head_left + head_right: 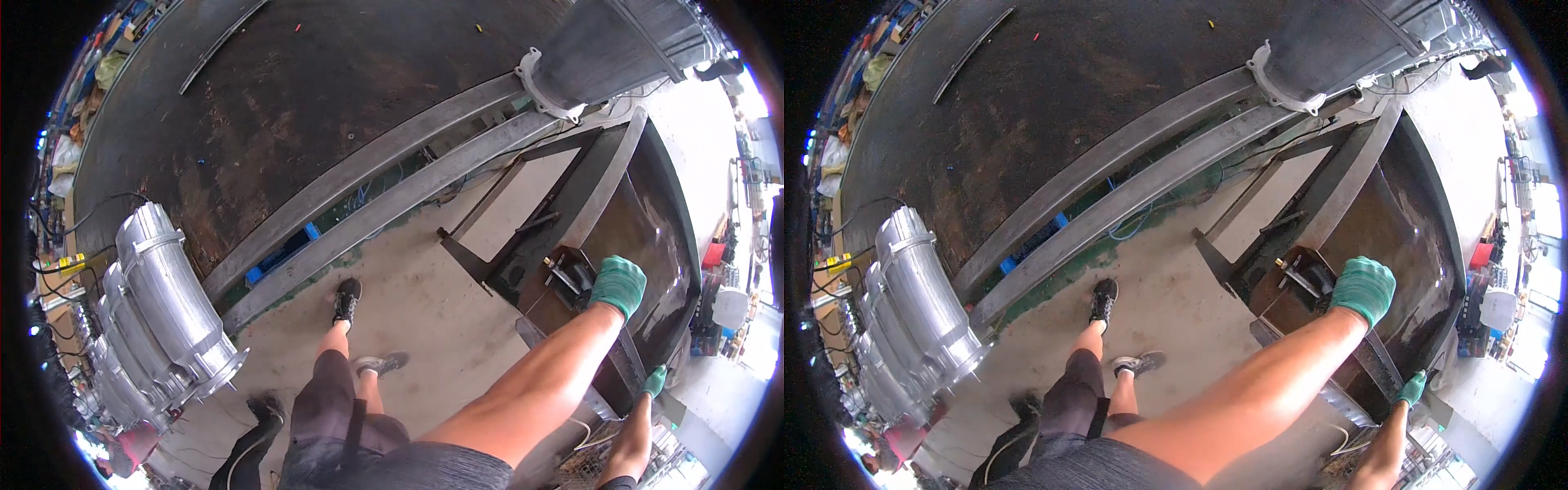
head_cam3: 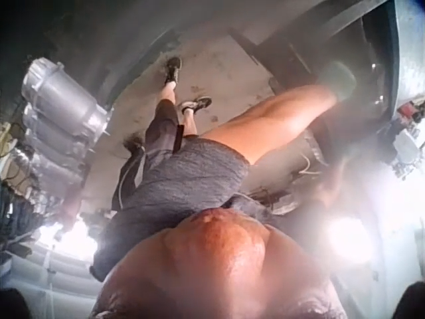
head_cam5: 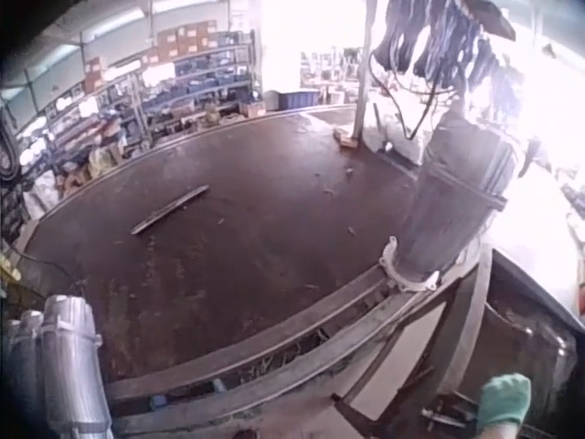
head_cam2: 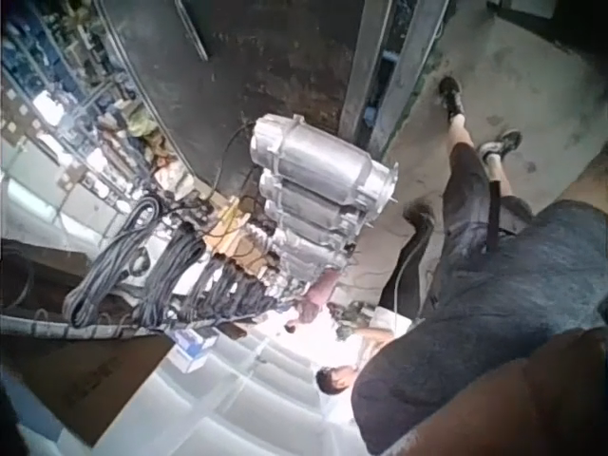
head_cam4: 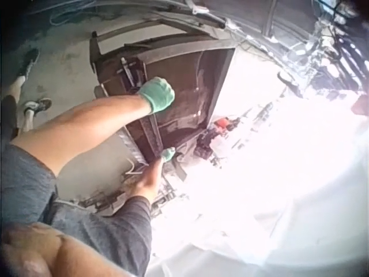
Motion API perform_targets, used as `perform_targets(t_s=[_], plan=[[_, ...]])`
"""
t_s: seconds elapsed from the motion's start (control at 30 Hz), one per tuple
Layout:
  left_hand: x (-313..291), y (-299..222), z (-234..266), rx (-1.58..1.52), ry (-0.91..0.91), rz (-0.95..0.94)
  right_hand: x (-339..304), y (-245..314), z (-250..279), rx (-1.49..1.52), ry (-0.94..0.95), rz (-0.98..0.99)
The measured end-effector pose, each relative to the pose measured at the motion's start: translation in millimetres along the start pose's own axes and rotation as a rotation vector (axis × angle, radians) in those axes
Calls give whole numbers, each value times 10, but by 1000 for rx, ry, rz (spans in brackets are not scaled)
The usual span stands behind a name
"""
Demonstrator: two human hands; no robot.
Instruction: The person submerses a metal pump housing into a tank of water using their hands, lifts it out, and then carries a coiled black cable to a row of pumps on a long table.
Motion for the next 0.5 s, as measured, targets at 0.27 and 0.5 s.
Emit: perform_targets(t_s=[0.27, 0.5], plan=[[-81, -76, -60, -38, 112, -231, -404, 71, -101, 677, -109, -239], [-115, -91, 151, -88, 38, -234, -534, 343, 224, 134, -312, -200]])
Point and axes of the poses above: each hand's wrist, its own x-axis towards the middle knuckle, its own z-axis out of the back of the hand, y = z × x, the point moved 7 cm from there along x, towards the middle knuckle, and after that the axes turned 6 degrees about y, right-handed, at the moved point
